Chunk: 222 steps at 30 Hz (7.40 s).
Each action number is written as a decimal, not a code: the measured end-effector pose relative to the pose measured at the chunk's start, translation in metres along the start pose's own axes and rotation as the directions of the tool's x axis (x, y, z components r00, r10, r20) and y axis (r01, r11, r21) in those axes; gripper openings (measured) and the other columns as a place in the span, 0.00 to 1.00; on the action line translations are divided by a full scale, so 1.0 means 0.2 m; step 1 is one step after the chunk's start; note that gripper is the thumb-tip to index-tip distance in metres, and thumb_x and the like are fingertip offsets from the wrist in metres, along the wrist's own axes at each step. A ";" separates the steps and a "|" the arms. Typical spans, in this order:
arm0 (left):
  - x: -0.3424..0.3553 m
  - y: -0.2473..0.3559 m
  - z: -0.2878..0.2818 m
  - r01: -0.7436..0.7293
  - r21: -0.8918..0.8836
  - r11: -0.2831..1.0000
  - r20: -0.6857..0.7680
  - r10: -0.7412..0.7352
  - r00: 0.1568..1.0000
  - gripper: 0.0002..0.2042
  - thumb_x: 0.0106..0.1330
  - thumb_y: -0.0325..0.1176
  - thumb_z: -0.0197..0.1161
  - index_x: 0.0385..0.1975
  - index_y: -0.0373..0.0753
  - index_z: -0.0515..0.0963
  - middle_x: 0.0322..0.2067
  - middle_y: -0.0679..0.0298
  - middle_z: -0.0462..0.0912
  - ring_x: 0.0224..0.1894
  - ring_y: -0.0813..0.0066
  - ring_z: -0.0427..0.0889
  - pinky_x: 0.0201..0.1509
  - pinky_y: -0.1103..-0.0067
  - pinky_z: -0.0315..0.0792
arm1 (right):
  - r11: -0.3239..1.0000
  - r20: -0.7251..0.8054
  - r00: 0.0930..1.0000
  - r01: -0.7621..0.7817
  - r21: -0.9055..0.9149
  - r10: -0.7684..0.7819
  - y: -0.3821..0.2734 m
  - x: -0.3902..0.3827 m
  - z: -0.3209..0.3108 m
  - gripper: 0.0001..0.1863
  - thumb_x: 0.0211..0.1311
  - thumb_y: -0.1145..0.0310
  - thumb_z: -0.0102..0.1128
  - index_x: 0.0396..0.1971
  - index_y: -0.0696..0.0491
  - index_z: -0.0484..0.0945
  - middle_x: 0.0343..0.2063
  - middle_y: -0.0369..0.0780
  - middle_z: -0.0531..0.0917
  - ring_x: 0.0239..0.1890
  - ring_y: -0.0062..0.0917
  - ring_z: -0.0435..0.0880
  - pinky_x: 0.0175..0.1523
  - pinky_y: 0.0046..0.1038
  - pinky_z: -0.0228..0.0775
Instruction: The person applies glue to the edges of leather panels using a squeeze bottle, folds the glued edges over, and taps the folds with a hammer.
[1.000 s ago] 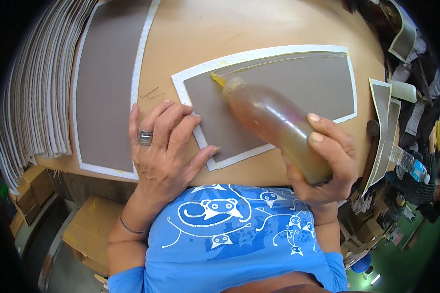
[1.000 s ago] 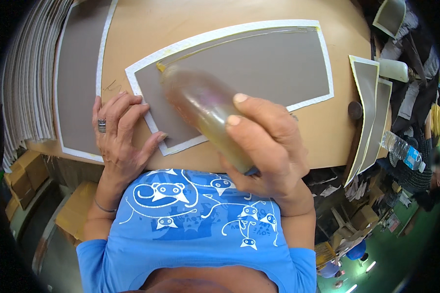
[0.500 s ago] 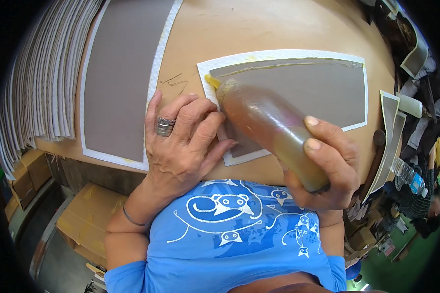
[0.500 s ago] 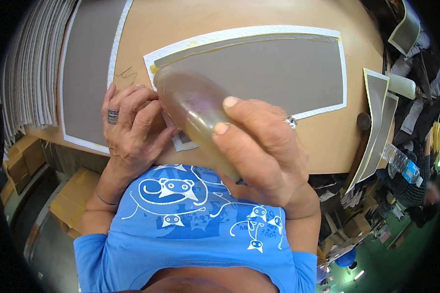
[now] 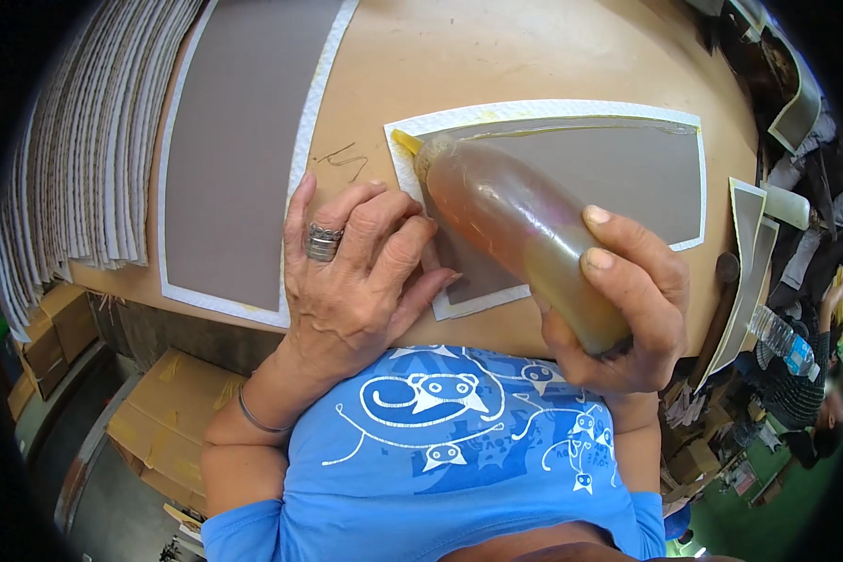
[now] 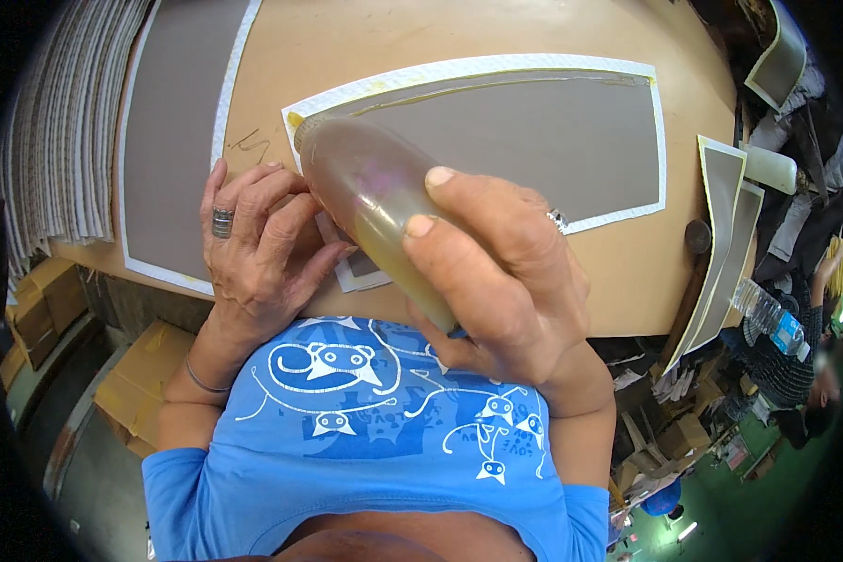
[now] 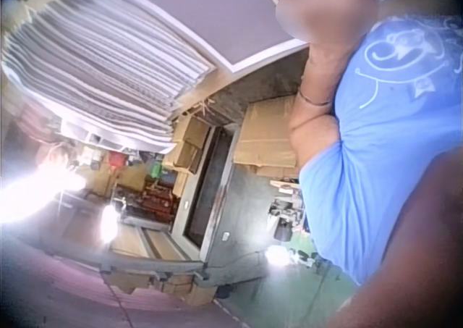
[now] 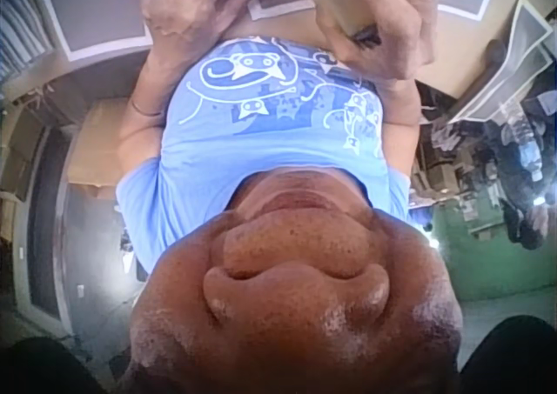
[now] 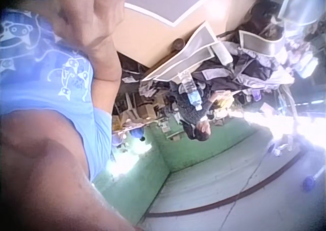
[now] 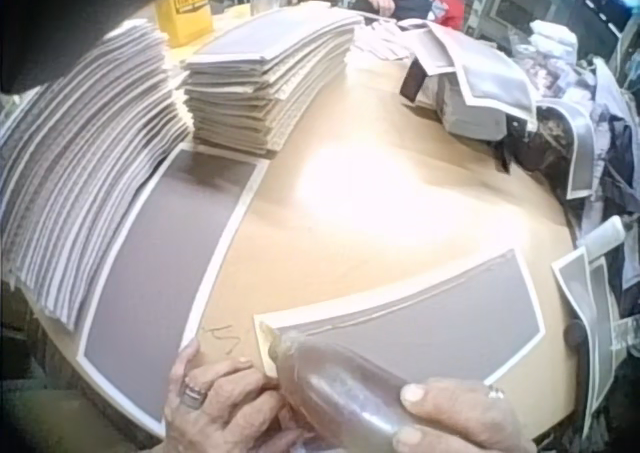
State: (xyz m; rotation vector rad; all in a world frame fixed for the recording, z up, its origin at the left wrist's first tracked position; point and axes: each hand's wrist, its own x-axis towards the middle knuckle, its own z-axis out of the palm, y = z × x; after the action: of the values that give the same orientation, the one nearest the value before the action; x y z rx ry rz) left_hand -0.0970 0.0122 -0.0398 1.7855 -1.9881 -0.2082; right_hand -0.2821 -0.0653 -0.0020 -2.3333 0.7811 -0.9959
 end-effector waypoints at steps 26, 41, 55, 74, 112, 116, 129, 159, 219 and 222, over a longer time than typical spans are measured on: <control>0.01 0.02 0.00 0.010 0.025 1.000 -0.003 -0.010 1.000 0.21 0.40 0.38 0.71 0.36 0.44 0.74 0.39 0.68 0.73 0.47 0.67 0.71 0.63 0.59 0.49 | 0.968 -0.158 0.983 -0.123 -0.218 0.090 0.10 -0.08 -0.19 0.27 0.30 0.85 0.64 0.39 0.54 0.71 0.39 0.48 0.77 0.39 0.35 0.78 0.42 0.29 0.73; 0.00 0.03 -0.01 -0.016 0.049 0.999 0.073 0.013 0.997 0.22 0.42 0.34 0.71 0.39 0.44 0.73 0.50 0.64 0.73 0.57 0.61 0.65 0.65 0.59 0.49 | 0.940 -0.150 0.983 -0.150 -0.307 0.108 0.10 -0.11 -0.25 0.25 0.35 0.80 0.67 0.40 0.55 0.70 0.38 0.50 0.77 0.40 0.35 0.77 0.46 0.32 0.70; 0.01 0.02 0.01 -0.029 0.045 0.999 0.025 0.028 0.999 0.21 0.41 0.36 0.71 0.38 0.44 0.73 0.47 0.68 0.74 0.53 0.65 0.68 0.65 0.60 0.48 | 0.918 -0.264 0.963 -0.155 -0.364 0.058 0.17 -0.15 -0.33 0.26 0.31 0.83 0.65 0.38 0.57 0.73 0.35 0.47 0.78 0.38 0.36 0.78 0.44 0.30 0.72; 0.00 0.01 0.01 -0.037 0.072 0.997 0.064 0.032 0.997 0.21 0.45 0.36 0.70 0.40 0.44 0.71 0.48 0.66 0.73 0.55 0.62 0.66 0.64 0.57 0.49 | 0.794 -0.527 0.843 -0.392 -0.465 0.108 0.37 -0.22 -0.52 0.20 0.37 0.80 0.66 0.36 0.57 0.74 0.33 0.40 0.78 0.36 0.29 0.78 0.43 0.26 0.69; 0.01 0.02 0.00 -0.009 -0.004 1.000 0.049 0.009 0.999 0.21 0.42 0.36 0.71 0.38 0.44 0.73 0.48 0.66 0.73 0.53 0.64 0.68 0.65 0.60 0.48 | 0.927 -0.285 0.951 -0.212 -0.308 0.123 0.14 -0.16 -0.25 0.26 0.32 0.83 0.66 0.39 0.55 0.71 0.37 0.48 0.77 0.40 0.35 0.78 0.43 0.29 0.72; 0.01 0.01 0.00 -0.012 -0.015 1.000 0.044 0.013 0.999 0.21 0.41 0.35 0.71 0.38 0.43 0.73 0.48 0.66 0.73 0.53 0.64 0.68 0.65 0.60 0.48 | 0.940 -0.254 0.959 -0.196 -0.280 0.124 0.12 -0.15 -0.23 0.27 0.32 0.83 0.67 0.40 0.54 0.71 0.38 0.48 0.77 0.40 0.36 0.77 0.43 0.30 0.72; 0.01 0.00 0.00 -0.013 -0.039 0.999 0.040 0.015 0.999 0.21 0.40 0.35 0.71 0.37 0.41 0.74 0.47 0.66 0.73 0.52 0.64 0.69 0.65 0.58 0.46 | 0.994 -0.060 0.995 -0.086 -0.072 0.082 0.03 -0.06 -0.08 0.31 0.28 0.83 0.67 0.42 0.52 0.71 0.41 0.48 0.75 0.38 0.37 0.78 0.39 0.31 0.75; 0.01 0.01 0.00 -0.018 -0.010 1.000 0.031 0.018 0.999 0.22 0.40 0.34 0.71 0.37 0.42 0.73 0.46 0.65 0.73 0.52 0.63 0.69 0.64 0.58 0.48 | 0.983 -0.120 0.991 -0.082 -0.163 0.063 0.04 -0.11 -0.15 0.28 0.31 0.82 0.66 0.40 0.57 0.71 0.38 0.49 0.77 0.39 0.38 0.78 0.42 0.33 0.73; 1.22 0.78 0.32 -0.833 -0.091 0.546 0.676 0.648 0.351 0.14 0.45 0.35 0.65 0.33 0.42 0.75 0.34 0.59 0.78 0.43 0.59 0.75 0.45 0.66 0.67 | 0.052 -0.336 0.557 0.463 0.885 0.760 0.40 -0.40 -0.63 0.18 0.53 0.71 0.58 0.39 0.69 0.70 0.39 0.56 0.77 0.40 0.51 0.78 0.42 0.34 0.80; 1.40 0.65 0.20 -0.679 0.210 0.703 0.464 0.540 0.702 0.21 0.48 0.31 0.59 0.46 0.44 0.73 0.38 0.56 0.79 0.41 0.60 0.78 0.43 0.68 0.71 | 0.090 -0.345 0.524 0.450 0.888 0.779 0.39 -0.42 -0.63 0.17 0.53 0.71 0.58 0.38 0.69 0.70 0.38 0.55 0.77 0.39 0.50 0.78 0.41 0.33 0.80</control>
State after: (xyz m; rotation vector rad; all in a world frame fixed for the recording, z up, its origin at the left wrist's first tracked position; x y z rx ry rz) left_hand -0.2470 -0.2489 0.0428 1.1832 -2.9612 0.0699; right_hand -0.4495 -0.0922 -0.0126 -0.2733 0.3640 -1.7473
